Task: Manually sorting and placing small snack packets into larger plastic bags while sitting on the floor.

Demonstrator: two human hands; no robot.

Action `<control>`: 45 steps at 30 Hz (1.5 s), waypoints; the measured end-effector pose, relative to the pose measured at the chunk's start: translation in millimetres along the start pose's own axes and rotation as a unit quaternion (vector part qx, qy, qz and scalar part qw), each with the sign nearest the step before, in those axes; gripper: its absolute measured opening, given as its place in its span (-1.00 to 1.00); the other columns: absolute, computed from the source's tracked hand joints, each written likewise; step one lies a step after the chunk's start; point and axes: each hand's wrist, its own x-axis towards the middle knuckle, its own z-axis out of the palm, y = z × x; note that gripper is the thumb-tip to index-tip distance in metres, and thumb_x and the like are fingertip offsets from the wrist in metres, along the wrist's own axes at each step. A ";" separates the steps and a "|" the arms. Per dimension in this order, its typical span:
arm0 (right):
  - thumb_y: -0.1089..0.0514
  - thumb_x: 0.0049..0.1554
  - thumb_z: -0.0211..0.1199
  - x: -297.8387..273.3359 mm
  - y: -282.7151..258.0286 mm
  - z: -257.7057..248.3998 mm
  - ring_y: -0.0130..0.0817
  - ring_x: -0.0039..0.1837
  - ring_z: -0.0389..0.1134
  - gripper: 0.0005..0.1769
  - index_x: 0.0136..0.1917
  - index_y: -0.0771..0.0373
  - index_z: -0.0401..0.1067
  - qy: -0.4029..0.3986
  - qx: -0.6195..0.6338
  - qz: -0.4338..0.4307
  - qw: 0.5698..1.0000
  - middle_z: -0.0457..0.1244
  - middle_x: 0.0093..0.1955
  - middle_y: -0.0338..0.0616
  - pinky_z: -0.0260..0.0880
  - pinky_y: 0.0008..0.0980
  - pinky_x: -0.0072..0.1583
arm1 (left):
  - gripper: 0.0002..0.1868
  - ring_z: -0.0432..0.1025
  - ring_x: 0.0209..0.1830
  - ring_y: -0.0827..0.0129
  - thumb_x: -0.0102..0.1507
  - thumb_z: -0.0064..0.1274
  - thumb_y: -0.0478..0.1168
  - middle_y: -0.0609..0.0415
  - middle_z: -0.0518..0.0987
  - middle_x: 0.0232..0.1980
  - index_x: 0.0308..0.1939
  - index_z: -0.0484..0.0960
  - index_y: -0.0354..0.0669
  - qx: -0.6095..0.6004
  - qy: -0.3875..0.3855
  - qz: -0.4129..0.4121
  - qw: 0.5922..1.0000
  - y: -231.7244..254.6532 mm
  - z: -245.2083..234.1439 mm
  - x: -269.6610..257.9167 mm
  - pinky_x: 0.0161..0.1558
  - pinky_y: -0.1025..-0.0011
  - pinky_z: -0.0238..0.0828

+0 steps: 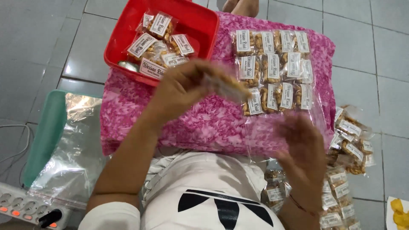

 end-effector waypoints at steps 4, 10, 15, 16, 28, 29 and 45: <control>0.23 0.03 0.39 34.5 12.6 33.8 0.02 0.65 0.03 0.16 0.70 -0.02 -0.23 -0.094 0.027 -0.009 0.995 -0.10 0.69 0.08 0.26 0.00 0.63 | -0.64 0.52 -0.24 0.46 0.28 0.02 -0.59 -0.03 0.62 -0.06 0.08 0.54 -0.16 0.007 -0.062 -0.114 0.991 -39.4 18.1 -22.3 -0.23 0.66 0.62; 0.43 0.22 0.30 42.2 43.8 55.0 0.05 0.19 0.45 -0.59 0.34 0.46 0.40 0.099 -0.276 -0.111 0.950 0.40 0.14 0.20 0.48 -0.12 0.17 | -0.25 0.20 0.47 -0.33 0.32 0.21 -0.16 -0.40 0.23 0.48 0.50 0.22 -0.27 0.077 0.152 -0.062 0.983 -37.0 55.0 -42.6 0.32 -0.15 0.33; 0.05 0.04 0.53 42.1 43.0 76.4 0.10 0.49 0.18 -0.22 0.45 0.25 0.34 -0.044 -0.282 -0.138 0.948 0.17 0.46 0.13 0.18 0.05 0.48 | -0.53 0.58 0.00 0.21 0.45 -0.11 -0.23 -0.15 0.59 0.07 0.41 0.35 -0.38 -0.213 0.167 -0.178 0.946 -54.6 57.2 -59.8 -0.15 0.33 0.68; 0.05 0.04 0.53 41.4 46.5 69.9 0.10 0.49 0.18 -0.22 0.45 0.25 0.34 -0.047 -0.281 -0.138 0.949 0.17 0.46 0.13 0.18 0.05 0.48 | -0.53 0.58 0.00 0.21 0.45 -0.11 -0.23 -0.15 0.59 0.07 0.41 0.35 -0.38 -0.212 0.170 -0.177 0.946 -55.7 52.5 -61.8 -0.15 0.33 0.68; 0.35 0.10 0.45 78.3 20.1 29.3 -0.19 -0.14 0.44 -0.85 -0.01 0.32 0.62 -0.049 -0.257 -0.079 0.962 0.36 -0.12 0.02 0.52 -0.27 -0.03 | -0.45 0.58 -0.12 0.37 0.20 0.25 -0.43 -0.06 0.62 -0.09 0.27 0.49 -0.41 -0.194 0.084 -0.211 0.954 -49.2 59.2 -63.3 -0.08 0.37 0.63; 0.34 0.20 0.38 81.2 22.8 22.2 -0.26 -0.17 0.36 -0.90 0.01 0.38 0.56 -0.003 -0.199 -0.066 0.978 0.31 -0.17 0.00 0.46 -0.30 -0.02 | -0.46 0.57 -0.11 0.40 0.19 0.26 -0.42 -0.03 0.63 -0.08 0.26 0.51 -0.37 -0.188 0.081 -0.217 0.955 -47.3 62.3 -61.2 -0.08 0.39 0.64; 0.31 0.17 0.31 58.0 17.9 53.4 -0.51 -0.09 0.32 -0.85 0.04 0.36 0.52 0.107 0.017 0.122 0.987 0.38 -0.14 -0.11 0.38 -0.46 0.05 | -0.71 0.52 -0.37 0.50 0.22 0.30 -0.35 0.08 0.56 -0.46 -0.04 0.62 -0.42 -0.128 0.135 -0.216 0.959 -31.3 77.7 -52.5 -0.34 0.63 0.54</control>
